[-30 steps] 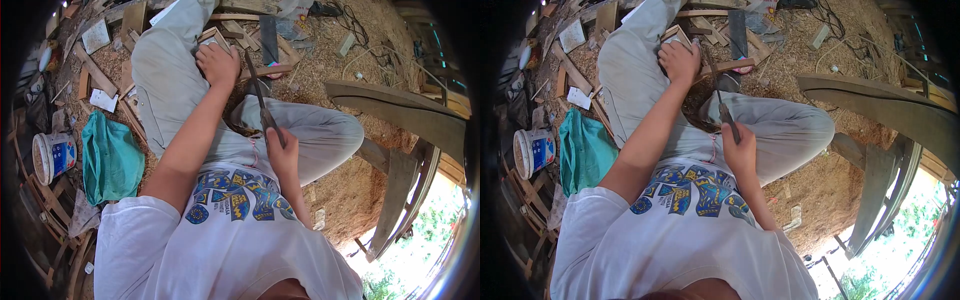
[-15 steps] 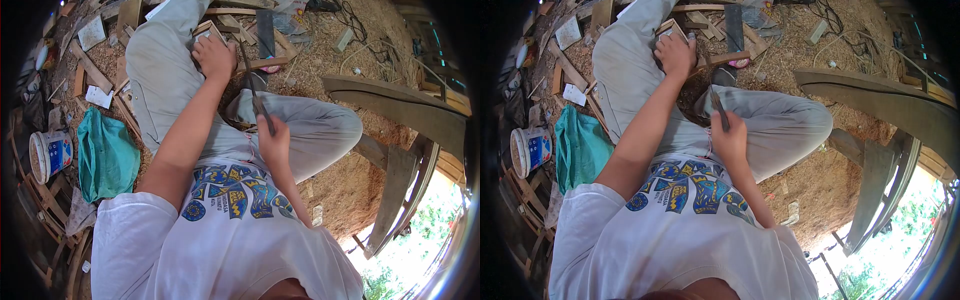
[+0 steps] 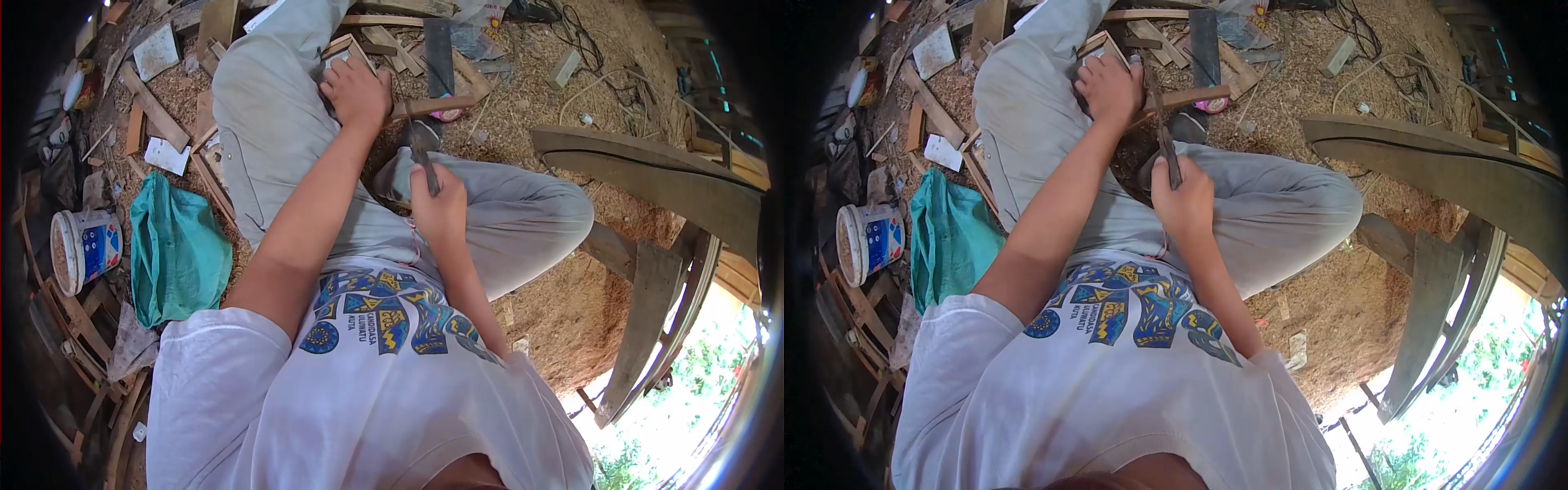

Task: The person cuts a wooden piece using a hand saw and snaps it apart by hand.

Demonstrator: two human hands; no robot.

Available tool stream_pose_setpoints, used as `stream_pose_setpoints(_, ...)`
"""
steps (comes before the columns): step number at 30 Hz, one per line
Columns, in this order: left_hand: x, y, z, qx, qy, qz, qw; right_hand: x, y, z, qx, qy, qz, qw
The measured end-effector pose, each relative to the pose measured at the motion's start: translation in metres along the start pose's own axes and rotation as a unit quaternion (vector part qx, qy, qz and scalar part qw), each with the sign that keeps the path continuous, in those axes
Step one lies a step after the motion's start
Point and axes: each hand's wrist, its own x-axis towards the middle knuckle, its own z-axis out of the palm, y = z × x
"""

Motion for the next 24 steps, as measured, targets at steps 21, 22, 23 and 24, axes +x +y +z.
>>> stream_pose_setpoints(21, -0.001, 0.001, 0.001, 0.019, 0.012, 0.010, 1.000, 0.003, -0.002, 0.000, 0.037, 0.004, 0.024, 0.999)
stream_pose_setpoints(22, 0.002, 0.000, -0.001, 0.017, 0.011, 0.012, 1.000, -0.001, 0.001, 0.000, 0.041, 0.003, 0.023, 0.999)
stream_pose_setpoints(23, 0.002, 0.001, -0.002, 0.019, 0.013, 0.014, 1.000, -0.010, 0.007, -0.004, 0.022, 0.015, 0.005, 1.000)
stream_pose_setpoints(24, -0.002, 0.000, -0.002, 0.018, 0.017, 0.014, 1.000, -0.022, 0.011, -0.008, 0.003, 0.028, -0.010, 1.000)
